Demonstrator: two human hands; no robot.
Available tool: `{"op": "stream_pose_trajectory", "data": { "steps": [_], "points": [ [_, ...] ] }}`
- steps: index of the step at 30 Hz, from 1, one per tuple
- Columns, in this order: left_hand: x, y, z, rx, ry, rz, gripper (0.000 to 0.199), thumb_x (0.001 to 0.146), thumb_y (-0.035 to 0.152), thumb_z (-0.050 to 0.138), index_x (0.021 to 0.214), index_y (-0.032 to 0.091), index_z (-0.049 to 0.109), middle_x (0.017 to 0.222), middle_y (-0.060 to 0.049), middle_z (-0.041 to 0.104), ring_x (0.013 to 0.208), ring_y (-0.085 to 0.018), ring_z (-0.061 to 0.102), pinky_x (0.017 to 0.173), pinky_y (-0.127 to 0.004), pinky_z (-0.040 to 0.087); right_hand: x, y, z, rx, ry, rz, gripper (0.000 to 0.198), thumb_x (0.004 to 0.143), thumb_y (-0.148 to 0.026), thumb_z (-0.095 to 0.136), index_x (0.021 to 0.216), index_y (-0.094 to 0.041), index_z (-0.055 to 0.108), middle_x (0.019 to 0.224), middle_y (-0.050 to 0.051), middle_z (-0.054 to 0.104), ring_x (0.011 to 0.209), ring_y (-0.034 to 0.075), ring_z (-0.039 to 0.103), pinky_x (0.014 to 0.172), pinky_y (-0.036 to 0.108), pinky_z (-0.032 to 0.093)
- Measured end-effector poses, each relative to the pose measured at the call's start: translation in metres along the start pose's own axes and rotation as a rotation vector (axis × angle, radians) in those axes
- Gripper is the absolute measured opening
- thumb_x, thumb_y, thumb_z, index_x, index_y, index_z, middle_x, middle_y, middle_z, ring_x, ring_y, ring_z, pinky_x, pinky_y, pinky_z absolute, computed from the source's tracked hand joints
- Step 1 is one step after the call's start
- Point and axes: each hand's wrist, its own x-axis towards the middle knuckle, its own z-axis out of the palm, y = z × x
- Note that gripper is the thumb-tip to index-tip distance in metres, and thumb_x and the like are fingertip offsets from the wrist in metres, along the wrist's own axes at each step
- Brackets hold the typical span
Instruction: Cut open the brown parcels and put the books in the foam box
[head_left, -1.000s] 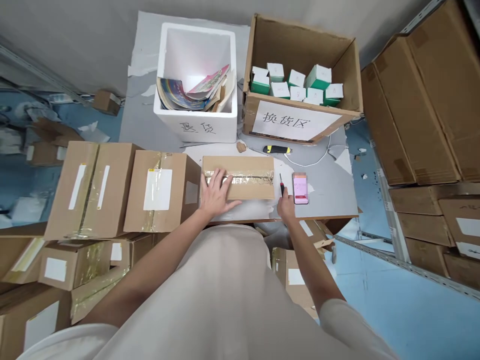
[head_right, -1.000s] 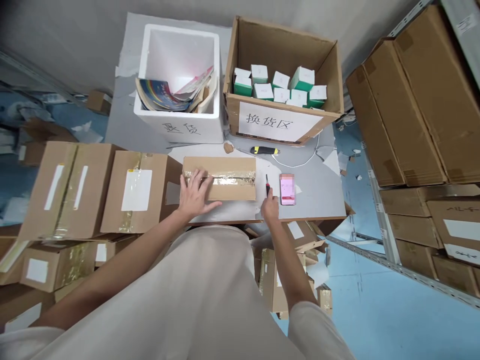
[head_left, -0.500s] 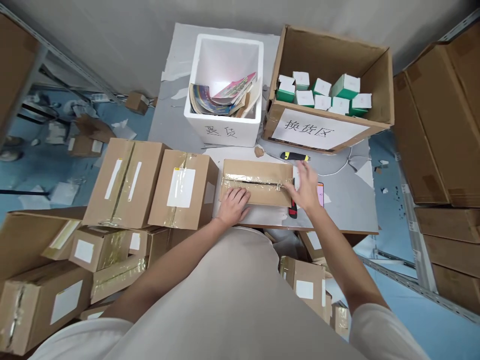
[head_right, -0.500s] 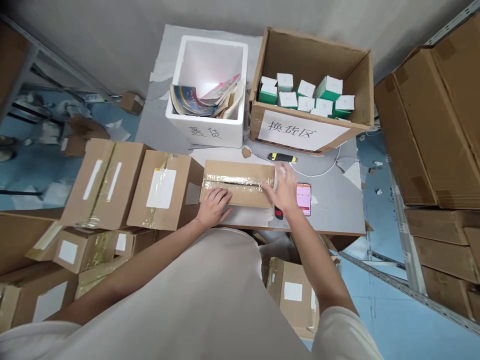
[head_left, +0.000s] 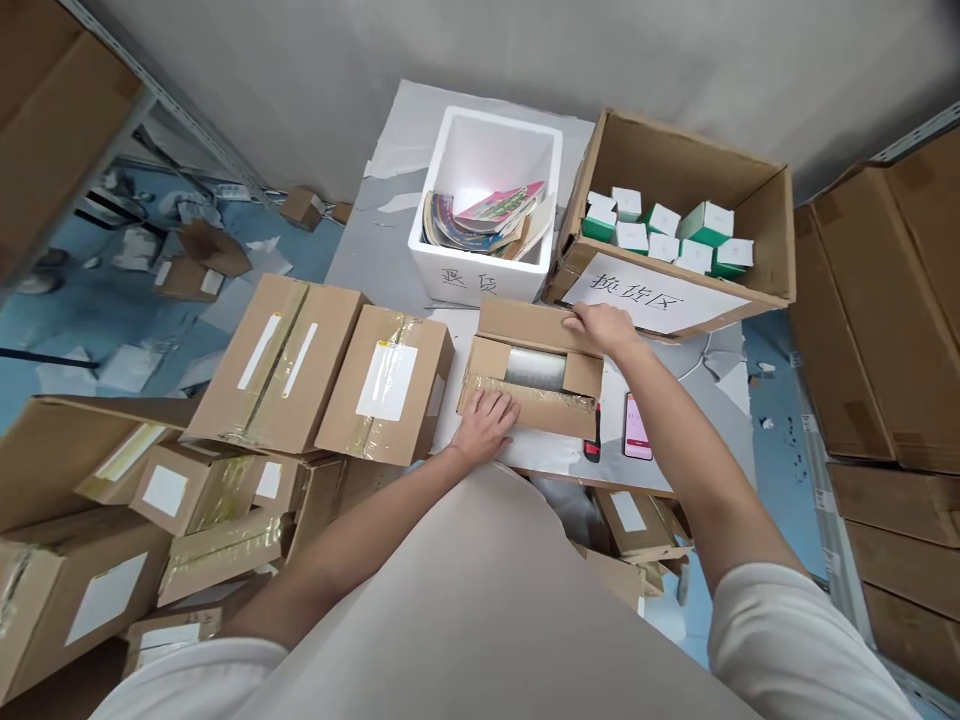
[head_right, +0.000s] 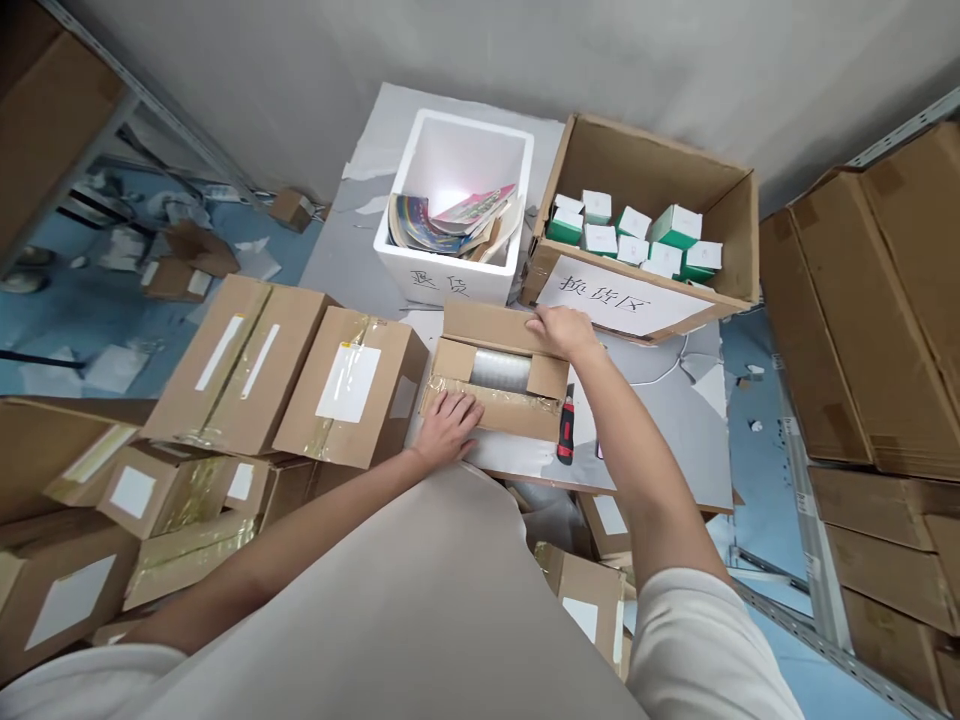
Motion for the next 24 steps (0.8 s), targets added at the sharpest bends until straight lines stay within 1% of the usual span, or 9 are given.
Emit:
{"op": "stream_pose_trajectory", "data": {
  "steps": [2,4,7,10,12,14,17,21,24],
  "points": [
    [-0.001,0.000,-0.002,-0.024,0.014,0.006,0.062,0.077,0.036,0.063,0.133,0.016,0.047,0.135,-0.017,0.049,0.128,-0.034,0.041,0.112,-0.052,0.021,0.010,-0.002,0.004,-0.004,0.035,-0.001,0.053,0.088,-0.053,0.053,0.109,-0.004,0.061,0.102,0.017,0.065,0.101,0.026,0.057,0.088,0.036,0.042],
    [-0.002,-0.001,-0.005,-0.067,0.024,0.003,0.066,0.075,0.040,0.066,0.133,0.016,0.046,0.135,-0.017,0.049,0.128,-0.033,0.041,0.112,-0.051,0.023,0.009,-0.005,0.012,-0.031,0.077,-0.052,0.050,0.088,-0.042,0.058,0.123,-0.007,0.056,0.120,0.021,0.058,0.112,0.030,0.053,0.096,0.042,0.040],
    [0.000,-0.009,-0.018,-0.143,0.034,-0.026,0.072,0.073,0.047,0.068,0.133,0.016,0.044,0.138,-0.017,0.046,0.127,-0.032,0.041,0.111,-0.047,0.028,-0.010,-0.007,0.020,-0.098,0.171,-0.216,0.043,0.092,-0.023,0.049,0.134,-0.012,0.049,0.141,0.022,0.043,0.129,0.033,0.041,0.106,0.052,0.031],
    [0.011,-0.034,-0.039,-0.161,0.020,-0.023,0.086,0.068,0.059,0.068,0.137,0.015,0.040,0.143,-0.018,0.040,0.130,-0.033,0.038,0.108,-0.045,0.030,-0.046,-0.013,0.016,-0.147,0.215,-0.486,0.043,0.093,-0.014,0.037,0.135,-0.017,0.048,0.142,0.017,0.044,0.133,0.029,0.036,0.110,0.056,0.025],
    [0.022,-0.059,-0.052,-0.141,-0.043,0.032,0.105,0.059,0.069,0.069,0.141,0.014,0.033,0.143,-0.019,0.041,0.131,-0.035,0.036,0.110,-0.046,0.027,-0.073,-0.023,0.010,-0.163,0.129,-0.656,0.044,0.093,-0.020,0.040,0.136,-0.017,0.047,0.134,0.017,0.051,0.126,0.029,0.044,0.106,0.053,0.032],
    [0.033,-0.086,-0.061,-0.113,-0.175,0.134,0.121,0.047,0.073,0.072,0.143,0.013,0.029,0.137,-0.019,0.047,0.130,-0.038,0.038,0.112,-0.048,0.021,-0.097,-0.036,0.007,-0.190,0.006,-0.730,0.051,0.090,-0.031,0.050,0.137,-0.014,0.046,0.128,0.018,0.055,0.119,0.030,0.050,0.102,0.049,0.038],
    [0.046,-0.113,-0.065,-0.093,-0.284,0.247,0.136,0.039,0.071,0.075,0.147,0.008,0.019,0.142,-0.023,0.041,0.133,-0.039,0.034,0.112,-0.043,0.022,-0.116,-0.056,0.008,-0.255,-0.061,-0.678,0.061,0.084,-0.039,0.061,0.136,-0.013,0.046,0.128,0.020,0.053,0.119,0.033,0.049,0.104,0.047,0.034],
    [0.056,-0.120,-0.063,-0.070,-0.264,0.271,0.143,0.042,0.072,0.072,0.149,0.003,0.005,0.150,-0.028,0.026,0.136,-0.040,0.029,0.111,-0.043,0.021,-0.119,-0.071,0.011,-0.307,-0.114,-0.482,0.066,0.078,-0.040,0.069,0.133,-0.011,0.046,0.122,0.019,0.057,0.112,0.031,0.053,0.101,0.044,0.035],
    [0.059,-0.120,-0.062,-0.060,-0.285,0.312,0.143,0.041,0.073,0.071,0.148,0.002,0.009,0.148,-0.028,0.030,0.134,-0.042,0.029,0.112,-0.045,0.017,-0.125,-0.076,0.013,-0.351,-0.163,-0.385,0.043,0.080,-0.032,0.068,0.116,-0.013,0.055,0.103,0.013,0.063,0.093,0.027,0.059,0.090,0.040,0.040]
  ]
}}
